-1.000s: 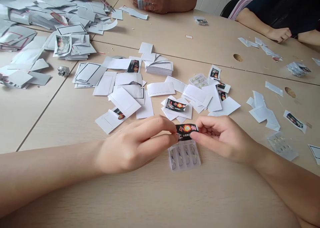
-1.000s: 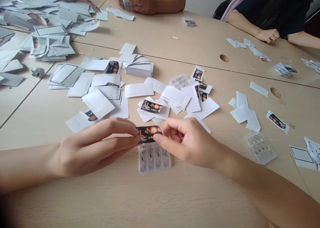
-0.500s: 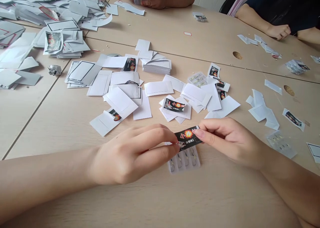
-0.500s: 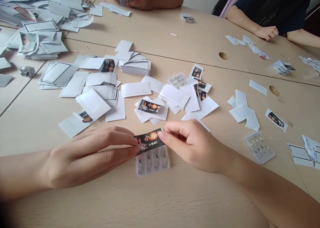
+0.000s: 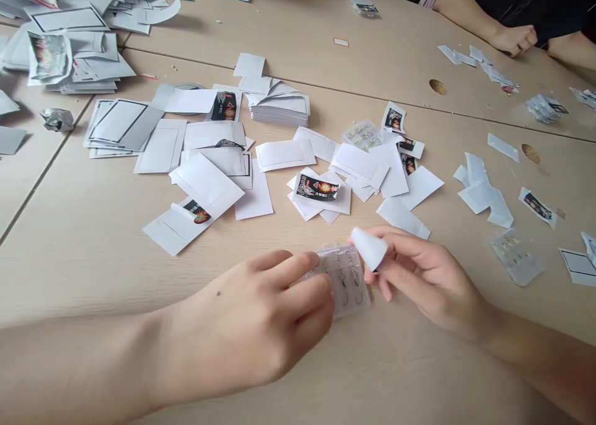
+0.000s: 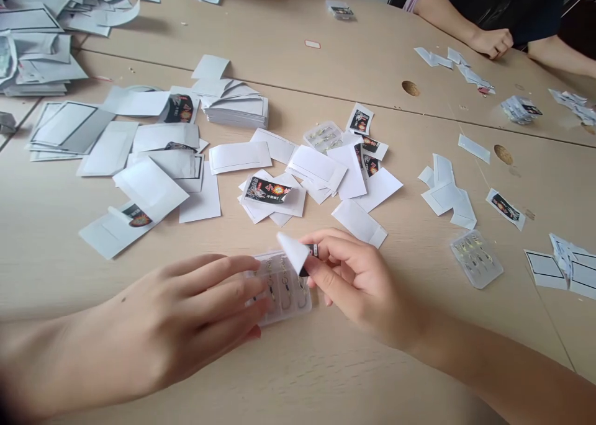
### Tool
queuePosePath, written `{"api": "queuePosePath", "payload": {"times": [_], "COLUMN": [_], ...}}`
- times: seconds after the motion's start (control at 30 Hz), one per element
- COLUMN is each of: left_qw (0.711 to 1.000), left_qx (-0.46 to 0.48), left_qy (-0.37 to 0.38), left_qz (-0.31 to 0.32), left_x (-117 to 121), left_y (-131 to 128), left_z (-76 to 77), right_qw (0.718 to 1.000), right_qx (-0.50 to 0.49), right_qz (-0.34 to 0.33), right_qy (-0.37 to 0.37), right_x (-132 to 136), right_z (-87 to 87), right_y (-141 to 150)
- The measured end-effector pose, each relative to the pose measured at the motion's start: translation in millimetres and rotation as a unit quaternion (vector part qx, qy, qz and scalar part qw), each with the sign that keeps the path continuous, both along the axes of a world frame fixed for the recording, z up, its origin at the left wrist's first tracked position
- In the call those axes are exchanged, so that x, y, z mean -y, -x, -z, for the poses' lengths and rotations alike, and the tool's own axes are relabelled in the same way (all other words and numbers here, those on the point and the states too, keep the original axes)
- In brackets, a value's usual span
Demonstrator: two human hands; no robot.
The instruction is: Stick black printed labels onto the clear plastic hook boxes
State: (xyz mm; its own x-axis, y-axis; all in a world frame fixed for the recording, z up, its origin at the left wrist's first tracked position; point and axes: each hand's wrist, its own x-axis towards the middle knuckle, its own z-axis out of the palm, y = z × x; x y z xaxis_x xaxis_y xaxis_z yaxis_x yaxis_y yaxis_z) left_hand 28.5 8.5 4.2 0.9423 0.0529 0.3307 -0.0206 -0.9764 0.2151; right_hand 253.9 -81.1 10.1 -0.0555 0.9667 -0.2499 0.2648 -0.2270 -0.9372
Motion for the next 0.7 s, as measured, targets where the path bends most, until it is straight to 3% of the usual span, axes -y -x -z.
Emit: {"api": "queuePosePath", "payload": {"times": [0.27,0.5,0.6,0.7], "left_qw": [0.999,0.992,0.985,0.946], "left_qx": [-0.026,-0.007,0.017,0.014], "left_qy": [0.040,0.121,0.170,0.301], "left_qz": [0.018,0.023,-0.025,-0.117], "left_x": [21.5,18.7,18.4,21.2], "left_y": [5.7,12.7,13.6,10.6], "left_z": [-6.8,-3.3,-8.4,-18.0], "right_qw": [0.987,0.958,0.937,0.899], "right_qx": [0.130,0.178,0.224,0.287], "right_qz": [-0.054,-0.054,-0.049,-0.057], "right_qy": [-0.076,-0.218,-0.263,-0.326], "right_x": [28.2,36.9,35.6,34.9], "right_z": [-4.9,-4.3,-2.0,-2.9], "right_y": [7.3,18.2,18.6,18.6]}}
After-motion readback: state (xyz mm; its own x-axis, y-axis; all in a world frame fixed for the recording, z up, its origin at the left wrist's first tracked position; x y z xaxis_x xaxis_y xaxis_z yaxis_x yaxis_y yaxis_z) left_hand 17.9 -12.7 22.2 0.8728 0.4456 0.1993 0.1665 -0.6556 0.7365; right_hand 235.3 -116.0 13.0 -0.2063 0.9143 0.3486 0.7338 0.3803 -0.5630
